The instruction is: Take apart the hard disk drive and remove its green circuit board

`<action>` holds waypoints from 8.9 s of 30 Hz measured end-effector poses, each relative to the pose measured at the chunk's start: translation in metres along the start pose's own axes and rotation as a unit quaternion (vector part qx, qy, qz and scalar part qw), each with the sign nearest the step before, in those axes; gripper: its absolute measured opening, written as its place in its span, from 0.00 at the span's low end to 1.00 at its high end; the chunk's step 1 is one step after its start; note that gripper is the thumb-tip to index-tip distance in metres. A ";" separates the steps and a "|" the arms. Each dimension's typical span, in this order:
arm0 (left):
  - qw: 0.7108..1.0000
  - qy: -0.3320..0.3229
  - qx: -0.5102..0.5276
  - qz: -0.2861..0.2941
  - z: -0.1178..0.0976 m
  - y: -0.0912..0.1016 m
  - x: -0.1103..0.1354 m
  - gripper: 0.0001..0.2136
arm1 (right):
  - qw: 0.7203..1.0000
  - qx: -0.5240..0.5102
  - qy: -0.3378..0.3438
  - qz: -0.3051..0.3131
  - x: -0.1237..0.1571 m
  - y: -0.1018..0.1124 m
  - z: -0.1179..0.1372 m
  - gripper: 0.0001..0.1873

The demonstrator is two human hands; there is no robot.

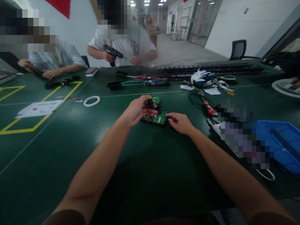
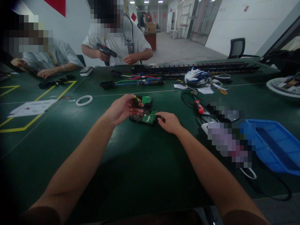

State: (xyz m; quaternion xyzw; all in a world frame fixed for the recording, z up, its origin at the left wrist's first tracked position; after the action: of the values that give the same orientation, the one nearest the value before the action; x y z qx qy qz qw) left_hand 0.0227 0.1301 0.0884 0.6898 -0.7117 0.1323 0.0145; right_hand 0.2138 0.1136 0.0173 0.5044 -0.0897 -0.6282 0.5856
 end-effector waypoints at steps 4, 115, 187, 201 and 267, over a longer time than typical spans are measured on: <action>1.000 -0.018 -0.013 0.006 0.000 -0.002 0.000 0.17 | 1.000 0.004 0.002 -0.002 0.000 0.000 -0.001 0.17; 0.999 -0.026 -0.028 -0.011 -0.003 0.004 -0.003 0.14 | 1.000 0.010 0.003 0.004 0.000 -0.001 0.000 0.17; 1.000 0.000 0.003 0.030 -0.002 -0.007 0.004 0.14 | 1.000 0.000 -0.015 0.011 -0.001 0.001 0.000 0.18; 0.999 -0.035 -0.037 0.019 -0.006 -0.003 0.004 0.14 | 1.000 0.001 -0.010 0.001 -0.001 0.000 -0.001 0.17; 0.999 -0.035 -0.017 -0.008 -0.004 0.004 -0.004 0.13 | 1.000 -0.001 -0.008 0.003 -0.001 0.000 -0.001 0.18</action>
State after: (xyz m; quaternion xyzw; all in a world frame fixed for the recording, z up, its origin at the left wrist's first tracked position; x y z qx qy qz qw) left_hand 0.0188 0.1347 0.0905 0.6991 -0.7085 0.0963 0.0024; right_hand 0.2146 0.1150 0.0172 0.4987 -0.0957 -0.6303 0.5873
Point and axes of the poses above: each hand's wrist, its own x-axis away from the middle knuckle, its own y-axis out of the back of the hand, z = x × y, the point moved 10 cm from there along -x, towards the middle knuckle, and after that the axes turned 15 degrees about -z, right-handed, at the moved point
